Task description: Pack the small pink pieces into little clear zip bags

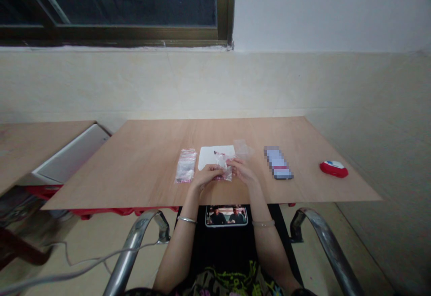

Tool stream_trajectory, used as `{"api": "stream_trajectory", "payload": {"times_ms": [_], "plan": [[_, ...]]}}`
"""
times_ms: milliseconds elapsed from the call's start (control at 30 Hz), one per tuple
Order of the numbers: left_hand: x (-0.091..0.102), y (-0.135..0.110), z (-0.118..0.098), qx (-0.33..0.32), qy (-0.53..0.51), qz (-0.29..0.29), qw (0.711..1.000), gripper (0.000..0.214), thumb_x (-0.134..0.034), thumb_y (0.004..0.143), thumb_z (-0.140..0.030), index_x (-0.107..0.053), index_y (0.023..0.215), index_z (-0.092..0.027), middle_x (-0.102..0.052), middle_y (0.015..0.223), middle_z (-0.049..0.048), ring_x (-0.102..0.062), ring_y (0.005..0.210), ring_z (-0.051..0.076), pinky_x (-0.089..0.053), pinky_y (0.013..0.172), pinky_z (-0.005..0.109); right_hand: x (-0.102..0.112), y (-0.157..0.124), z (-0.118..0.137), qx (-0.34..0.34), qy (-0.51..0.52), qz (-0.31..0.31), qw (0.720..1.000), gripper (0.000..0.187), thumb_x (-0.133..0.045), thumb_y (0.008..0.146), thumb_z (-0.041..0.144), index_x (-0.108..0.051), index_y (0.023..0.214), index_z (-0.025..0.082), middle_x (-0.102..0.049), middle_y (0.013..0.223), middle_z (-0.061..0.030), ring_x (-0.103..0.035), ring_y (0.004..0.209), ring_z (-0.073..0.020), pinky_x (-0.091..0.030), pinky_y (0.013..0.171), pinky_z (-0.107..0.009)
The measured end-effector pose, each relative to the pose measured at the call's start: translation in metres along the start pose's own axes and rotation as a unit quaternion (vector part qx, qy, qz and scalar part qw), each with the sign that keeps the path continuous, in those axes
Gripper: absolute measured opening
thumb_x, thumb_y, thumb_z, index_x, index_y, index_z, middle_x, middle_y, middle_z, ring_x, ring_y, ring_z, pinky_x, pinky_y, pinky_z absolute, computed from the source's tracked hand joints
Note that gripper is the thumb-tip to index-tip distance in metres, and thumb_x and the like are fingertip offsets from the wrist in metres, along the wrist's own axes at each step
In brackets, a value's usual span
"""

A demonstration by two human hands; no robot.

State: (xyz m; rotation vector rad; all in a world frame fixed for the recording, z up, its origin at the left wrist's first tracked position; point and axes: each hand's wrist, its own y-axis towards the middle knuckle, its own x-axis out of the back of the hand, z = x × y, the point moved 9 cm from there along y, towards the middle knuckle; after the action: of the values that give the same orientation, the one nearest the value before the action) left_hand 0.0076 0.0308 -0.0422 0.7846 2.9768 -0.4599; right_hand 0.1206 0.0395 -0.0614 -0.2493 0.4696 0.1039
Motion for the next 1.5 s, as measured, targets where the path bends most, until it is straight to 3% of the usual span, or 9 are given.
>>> {"api": "stream_trajectory", "payload": {"times_ms": [400, 567, 667, 833, 1000, 1200, 1367, 1500], "plan": [[0.002, 0.001, 0.005, 0.0, 0.023, 0.005, 1.0, 0.023, -0.077, 0.063, -0.033, -0.068, 0.069, -0.012, -0.064, 0.064, 0.0007, -0.052, 0.06, 0.01, -0.04, 0.062, 0.023, -0.004, 0.001, 0.002, 0.018, 0.007, -0.046, 0.999, 0.029, -0.077, 0.058, 0.038, -0.06, 0.073, 0.018, -0.059, 0.06, 0.0042, -0.047, 0.05, -0.0071, -0.029, 0.043, -0.02], [0.006, 0.001, 0.004, -0.013, 0.054, 0.009, 0.998, 0.027, -0.076, 0.066, -0.038, -0.07, 0.072, -0.012, -0.066, 0.069, 0.0027, -0.054, 0.064, 0.011, -0.042, 0.063, 0.023, -0.012, -0.004, 0.009, 0.028, -0.009, -0.031, 0.999, 0.031, -0.078, 0.057, 0.04, -0.062, 0.07, 0.017, -0.061, 0.062, 0.0023, -0.05, 0.053, -0.0087, -0.036, 0.048, -0.021], [0.011, -0.001, -0.007, -0.051, 0.045, -0.027, 0.997, 0.031, -0.071, 0.071, -0.043, -0.07, 0.076, -0.013, -0.066, 0.071, 0.0024, -0.054, 0.063, 0.01, -0.042, 0.062, 0.023, -0.012, -0.006, 0.013, 0.036, -0.036, -0.013, 0.999, 0.03, -0.078, 0.058, 0.041, -0.064, 0.069, 0.017, -0.061, 0.061, 0.0022, -0.048, 0.052, -0.0085, -0.034, 0.048, -0.022], [0.03, -0.008, -0.031, -0.139, -0.041, -0.145, 0.979, 0.03, -0.072, 0.071, -0.043, -0.069, 0.08, -0.014, -0.069, 0.081, 0.0046, -0.062, 0.074, 0.013, -0.049, 0.074, 0.026, -0.005, -0.008, 0.026, 0.087, -0.087, -0.025, 0.992, 0.031, -0.074, 0.065, 0.045, -0.068, 0.077, 0.018, -0.066, 0.07, 0.0008, -0.05, 0.056, -0.0092, -0.032, 0.049, -0.021], [0.03, -0.012, -0.04, -0.149, -0.064, -0.151, 0.975, 0.031, -0.074, 0.07, -0.04, -0.068, 0.085, -0.014, -0.069, 0.088, 0.0058, -0.066, 0.076, 0.015, -0.053, 0.075, 0.029, -0.001, -0.013, 0.041, 0.149, -0.116, -0.071, 0.979, 0.033, -0.071, 0.069, 0.049, -0.066, 0.085, 0.02, -0.069, 0.075, -0.0013, -0.054, 0.056, -0.0106, -0.038, 0.051, -0.022], [0.028, -0.019, -0.055, -0.182, -0.047, -0.176, 0.966, 0.037, -0.073, 0.069, -0.045, -0.068, 0.088, -0.013, -0.069, 0.087, 0.0048, -0.066, 0.077, 0.017, -0.058, 0.069, 0.031, -0.013, -0.024, 0.06, 0.192, -0.138, -0.068, 0.969, 0.028, -0.065, 0.074, 0.048, -0.066, 0.083, 0.021, -0.071, 0.08, -0.0026, -0.052, 0.055, -0.01, -0.036, 0.051, -0.023], [0.027, -0.021, -0.059, -0.183, -0.028, -0.182, 0.966, 0.039, -0.073, 0.069, -0.047, -0.068, 0.091, -0.015, -0.069, 0.09, 0.0039, -0.065, 0.066, 0.015, -0.057, 0.059, 0.027, -0.013, -0.029, 0.067, 0.184, -0.135, -0.096, 0.969, 0.033, -0.065, 0.071, 0.053, -0.065, 0.081, 0.021, -0.067, 0.073, -0.0007, -0.047, 0.05, -0.0094, -0.035, 0.048, -0.023], [0.028, -0.022, -0.061, -0.186, -0.019, -0.185, 0.965, 0.039, -0.072, 0.071, -0.047, -0.068, 0.094, -0.015, -0.07, 0.088, 0.0049, -0.068, 0.066, 0.017, -0.055, 0.061, 0.028, -0.01, -0.03, 0.068, 0.183, -0.112, -0.115, 0.97, 0.034, -0.069, 0.067, 0.051, -0.062, 0.082, 0.022, -0.063, 0.064, 0.0016, -0.046, 0.049, -0.0097, -0.034, 0.047, -0.023]]}}
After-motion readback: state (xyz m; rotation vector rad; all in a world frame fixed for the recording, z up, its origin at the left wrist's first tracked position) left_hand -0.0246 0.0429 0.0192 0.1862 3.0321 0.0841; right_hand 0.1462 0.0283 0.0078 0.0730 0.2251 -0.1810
